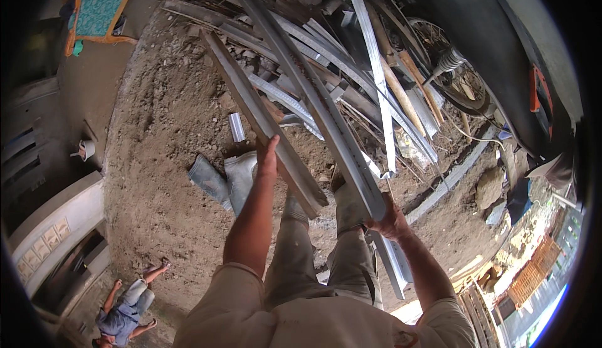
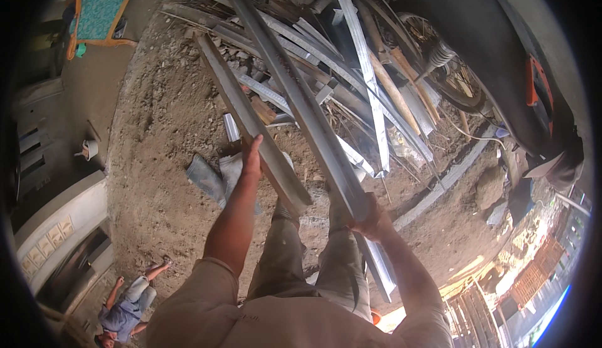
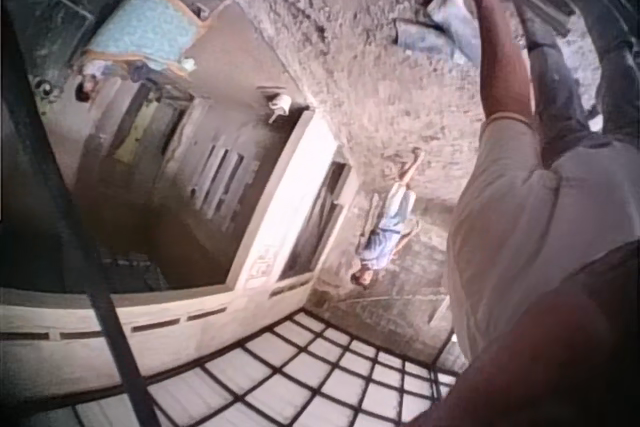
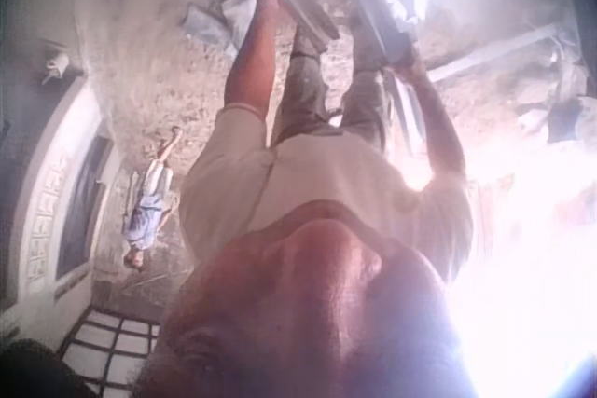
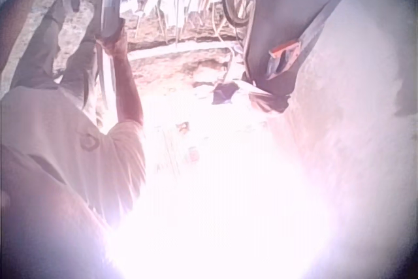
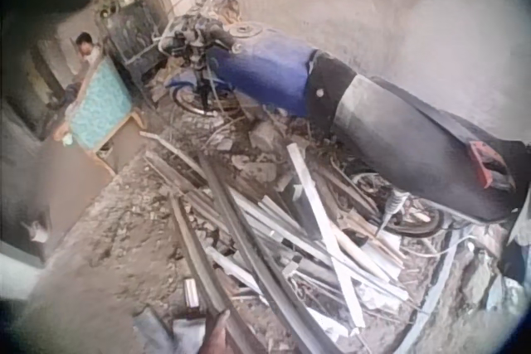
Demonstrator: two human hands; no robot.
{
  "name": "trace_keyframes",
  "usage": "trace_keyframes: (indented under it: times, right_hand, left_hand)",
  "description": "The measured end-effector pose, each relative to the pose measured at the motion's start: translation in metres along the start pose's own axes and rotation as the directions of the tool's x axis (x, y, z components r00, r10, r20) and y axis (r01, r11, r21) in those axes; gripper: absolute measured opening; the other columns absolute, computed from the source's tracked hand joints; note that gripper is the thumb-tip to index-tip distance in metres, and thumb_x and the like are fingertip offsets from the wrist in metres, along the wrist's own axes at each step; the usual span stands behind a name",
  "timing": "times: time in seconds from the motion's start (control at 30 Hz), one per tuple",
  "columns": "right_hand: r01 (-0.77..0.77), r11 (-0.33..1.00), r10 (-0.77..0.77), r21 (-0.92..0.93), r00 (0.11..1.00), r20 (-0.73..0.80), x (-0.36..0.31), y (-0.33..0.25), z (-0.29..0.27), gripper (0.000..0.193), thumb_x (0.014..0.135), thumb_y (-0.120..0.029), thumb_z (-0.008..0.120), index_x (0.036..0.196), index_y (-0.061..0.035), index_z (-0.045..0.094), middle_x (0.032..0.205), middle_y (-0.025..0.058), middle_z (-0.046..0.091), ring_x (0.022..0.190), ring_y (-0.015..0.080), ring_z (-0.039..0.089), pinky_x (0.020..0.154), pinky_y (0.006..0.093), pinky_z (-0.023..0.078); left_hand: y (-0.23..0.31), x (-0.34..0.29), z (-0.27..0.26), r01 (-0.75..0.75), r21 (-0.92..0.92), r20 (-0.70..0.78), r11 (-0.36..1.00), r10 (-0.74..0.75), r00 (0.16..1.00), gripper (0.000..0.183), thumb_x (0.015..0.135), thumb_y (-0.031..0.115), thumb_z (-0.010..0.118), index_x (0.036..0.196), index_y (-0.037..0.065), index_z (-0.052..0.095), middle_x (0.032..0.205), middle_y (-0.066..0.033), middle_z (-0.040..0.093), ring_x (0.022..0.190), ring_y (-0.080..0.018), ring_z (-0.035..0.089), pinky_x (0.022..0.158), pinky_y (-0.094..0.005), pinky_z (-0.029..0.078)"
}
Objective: The person walks through a cluttered construction area, picks up a white PVC pipe and a wooden stick, then gathers metal bars and a bundle of thin sticks. They carry these items across the site and place them in a designated area.
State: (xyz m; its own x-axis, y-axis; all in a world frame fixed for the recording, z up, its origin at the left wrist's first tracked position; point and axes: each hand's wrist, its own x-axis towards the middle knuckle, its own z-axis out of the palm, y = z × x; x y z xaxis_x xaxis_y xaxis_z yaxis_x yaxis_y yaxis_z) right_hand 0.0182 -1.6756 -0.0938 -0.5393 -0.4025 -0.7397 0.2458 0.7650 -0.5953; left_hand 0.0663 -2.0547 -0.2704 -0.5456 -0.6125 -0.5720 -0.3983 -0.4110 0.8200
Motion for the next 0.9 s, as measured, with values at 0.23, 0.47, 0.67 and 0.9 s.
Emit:
trace_keyframes:
  times: [0.23, 0.47, 0.67, 0.9]
  right_hand:
    - [-0.028, 0.985, 0.012, -0.168, 0.996, -0.094, -0.003, -0.017, 0.043, 0.094, 0.061, -0.039, 0.083, 0.133, -0.0001, 0.037, 0.121, 0.0232, 0.053, 0.113, 0.0377, 0.053, 0.097, 0.0431, 0.044]
    - [-0.21, 0.962, 0.208, -0.172, 0.978, -0.034, 0.006, -0.028, 0.044, 0.092, 0.064, -0.04, 0.081, 0.131, 0.0034, 0.035, 0.126, 0.026, 0.048, 0.12, 0.0388, 0.048, 0.101, 0.0442, 0.04]
    - [-0.203, 0.966, 0.207, -0.159, 0.978, 0.006, 0.018, -0.008, 0.043, 0.098, 0.067, -0.049, 0.08, 0.136, 0.0018, 0.033, 0.13, 0.0251, 0.049, 0.123, 0.0368, 0.048, 0.102, 0.0418, 0.041]
    - [-0.229, 0.973, 0.229, -0.004, 0.973, 0.04, 0.032, 0.034, 0.055, 0.096, 0.08, -0.062, 0.063, 0.14, 0.0051, 0.03, 0.133, 0.0303, 0.047, 0.125, 0.0417, 0.046, 0.104, 0.0441, 0.038]
  left_hand:
    - [-0.04, -0.058, 0.057, 0.278, -0.307, 0.184, 0.91, -0.23, 0.956, 0.081, 0.081, 0.041, 0.072, 0.144, 0.015, 0.028, 0.134, -0.008, 0.043, 0.123, -0.0266, 0.044, 0.099, -0.0459, 0.042]
    - [-0.031, -0.07, 0.055, 0.267, -0.28, 0.19, 0.922, -0.219, 0.957, 0.087, 0.079, 0.041, 0.074, 0.144, 0.009, 0.026, 0.135, -0.0089, 0.041, 0.122, -0.0238, 0.042, 0.103, -0.0406, 0.036]
    - [-0.013, -0.091, 0.065, -0.036, -0.045, 0.084, 0.998, 0.04, 0.996, 0.081, 0.081, 0.033, 0.073, 0.141, 0.0, 0.029, 0.133, -0.0147, 0.04, 0.12, -0.0241, 0.043, 0.102, -0.038, 0.035]
    - [0.046, -0.113, 0.123, 0.069, 0.237, -0.056, 0.969, -0.057, 0.997, 0.084, 0.074, 0.02, 0.079, 0.138, -0.004, 0.03, 0.135, -0.0249, 0.039, 0.121, -0.0275, 0.045, 0.098, -0.0413, 0.039]
